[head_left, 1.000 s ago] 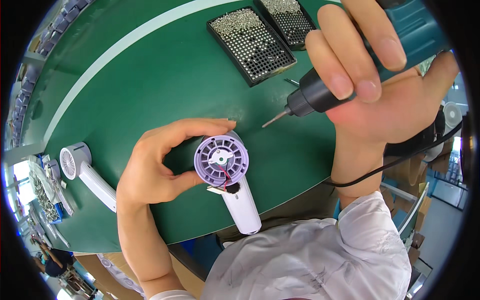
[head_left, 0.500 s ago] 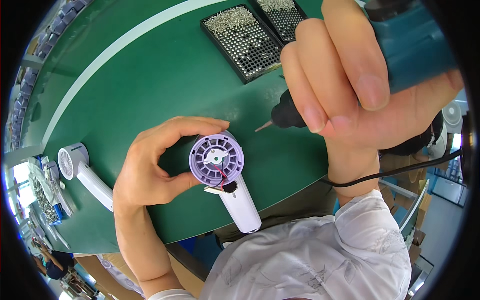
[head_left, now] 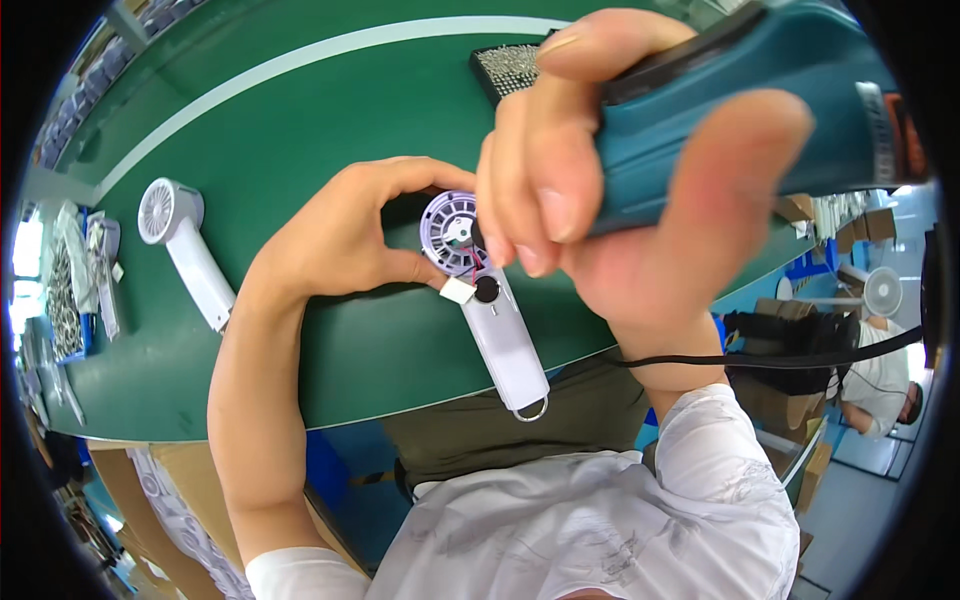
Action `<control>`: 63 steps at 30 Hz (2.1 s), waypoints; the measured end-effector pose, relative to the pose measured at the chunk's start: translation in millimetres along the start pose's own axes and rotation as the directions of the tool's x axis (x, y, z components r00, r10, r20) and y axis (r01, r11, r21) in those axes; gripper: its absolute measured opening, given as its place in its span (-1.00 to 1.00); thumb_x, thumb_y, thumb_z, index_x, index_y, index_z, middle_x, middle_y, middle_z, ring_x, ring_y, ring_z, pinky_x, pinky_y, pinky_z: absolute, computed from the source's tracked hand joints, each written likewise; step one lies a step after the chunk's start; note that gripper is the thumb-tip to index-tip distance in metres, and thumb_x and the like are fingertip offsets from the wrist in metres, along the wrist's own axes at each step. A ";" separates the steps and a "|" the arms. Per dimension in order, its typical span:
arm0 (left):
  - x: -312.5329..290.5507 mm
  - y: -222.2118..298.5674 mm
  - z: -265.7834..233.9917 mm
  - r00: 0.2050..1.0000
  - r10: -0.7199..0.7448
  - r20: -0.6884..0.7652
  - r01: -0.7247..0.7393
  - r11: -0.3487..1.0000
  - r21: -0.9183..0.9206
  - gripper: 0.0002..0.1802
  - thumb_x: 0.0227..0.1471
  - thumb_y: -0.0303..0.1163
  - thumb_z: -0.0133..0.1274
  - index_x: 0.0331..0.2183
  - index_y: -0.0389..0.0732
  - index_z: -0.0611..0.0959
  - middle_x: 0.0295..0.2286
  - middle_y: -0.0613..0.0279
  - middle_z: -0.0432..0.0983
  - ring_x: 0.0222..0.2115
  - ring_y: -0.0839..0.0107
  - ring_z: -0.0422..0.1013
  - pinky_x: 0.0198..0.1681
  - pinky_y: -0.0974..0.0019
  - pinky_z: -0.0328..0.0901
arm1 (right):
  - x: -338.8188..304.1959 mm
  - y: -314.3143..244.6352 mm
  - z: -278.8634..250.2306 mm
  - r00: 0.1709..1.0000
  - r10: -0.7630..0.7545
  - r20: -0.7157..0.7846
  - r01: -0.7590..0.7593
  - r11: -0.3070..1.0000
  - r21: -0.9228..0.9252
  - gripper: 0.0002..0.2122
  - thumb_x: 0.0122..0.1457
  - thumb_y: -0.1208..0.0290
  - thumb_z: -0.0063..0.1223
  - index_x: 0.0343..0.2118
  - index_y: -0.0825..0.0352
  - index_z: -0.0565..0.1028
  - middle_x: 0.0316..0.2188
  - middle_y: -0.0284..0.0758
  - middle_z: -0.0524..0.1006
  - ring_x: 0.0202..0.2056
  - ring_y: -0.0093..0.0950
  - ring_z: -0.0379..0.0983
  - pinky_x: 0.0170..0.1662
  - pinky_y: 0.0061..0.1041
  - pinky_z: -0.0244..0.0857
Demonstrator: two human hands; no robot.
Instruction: Assembling components of a small handheld fan using an electric screwdriver.
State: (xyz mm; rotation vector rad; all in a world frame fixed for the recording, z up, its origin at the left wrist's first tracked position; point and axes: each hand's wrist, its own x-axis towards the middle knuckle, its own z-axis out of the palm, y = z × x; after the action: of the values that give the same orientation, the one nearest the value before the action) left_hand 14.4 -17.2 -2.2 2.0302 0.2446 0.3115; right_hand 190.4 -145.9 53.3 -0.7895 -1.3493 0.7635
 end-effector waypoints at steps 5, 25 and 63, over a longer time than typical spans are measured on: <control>-1.4 2.6 0.6 0.998 -0.057 0.018 0.058 0.998 -0.040 -0.35 -0.36 -0.50 0.44 -0.09 -0.27 0.61 -0.22 0.10 0.61 -0.15 0.21 0.51 0.01 0.23 0.35 | 15.4 4.9 21.7 0.995 -0.003 0.102 0.011 0.997 -0.075 -0.36 0.31 -0.24 -0.24 -0.03 0.39 0.42 -0.66 -0.37 0.37 -0.73 -0.52 0.28 -0.66 -0.48 0.27; -2.9 -2.5 -0.9 0.999 0.012 0.038 -0.009 0.997 -0.071 -0.35 -0.39 -0.57 0.42 -0.11 -0.29 0.60 -0.20 0.09 0.63 -0.14 0.20 0.52 0.01 0.24 0.35 | 8.8 24.6 30.8 0.987 -0.047 0.157 0.046 0.999 0.015 -0.49 0.35 -0.10 -0.17 -0.06 0.37 0.39 -0.67 -0.35 0.34 -0.74 -0.53 0.25 -0.68 -0.49 0.25; -1.4 -7.5 0.3 0.999 0.031 0.037 -0.028 0.998 -0.060 -0.31 -0.38 -0.55 0.42 -0.07 -0.28 0.60 -0.18 0.09 0.62 -0.13 0.25 0.52 0.04 0.26 0.35 | 12.8 19.9 21.4 0.994 -0.061 0.093 0.050 0.992 0.112 -0.52 0.36 -0.10 -0.21 -0.12 0.32 0.43 -0.66 -0.37 0.38 -0.75 -0.52 0.23 -0.69 -0.49 0.21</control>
State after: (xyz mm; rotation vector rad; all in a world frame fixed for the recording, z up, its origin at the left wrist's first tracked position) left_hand 12.9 -14.5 -9.1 1.9807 0.1802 0.2954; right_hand 169.6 -123.5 44.5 -0.6326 -1.3971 0.8330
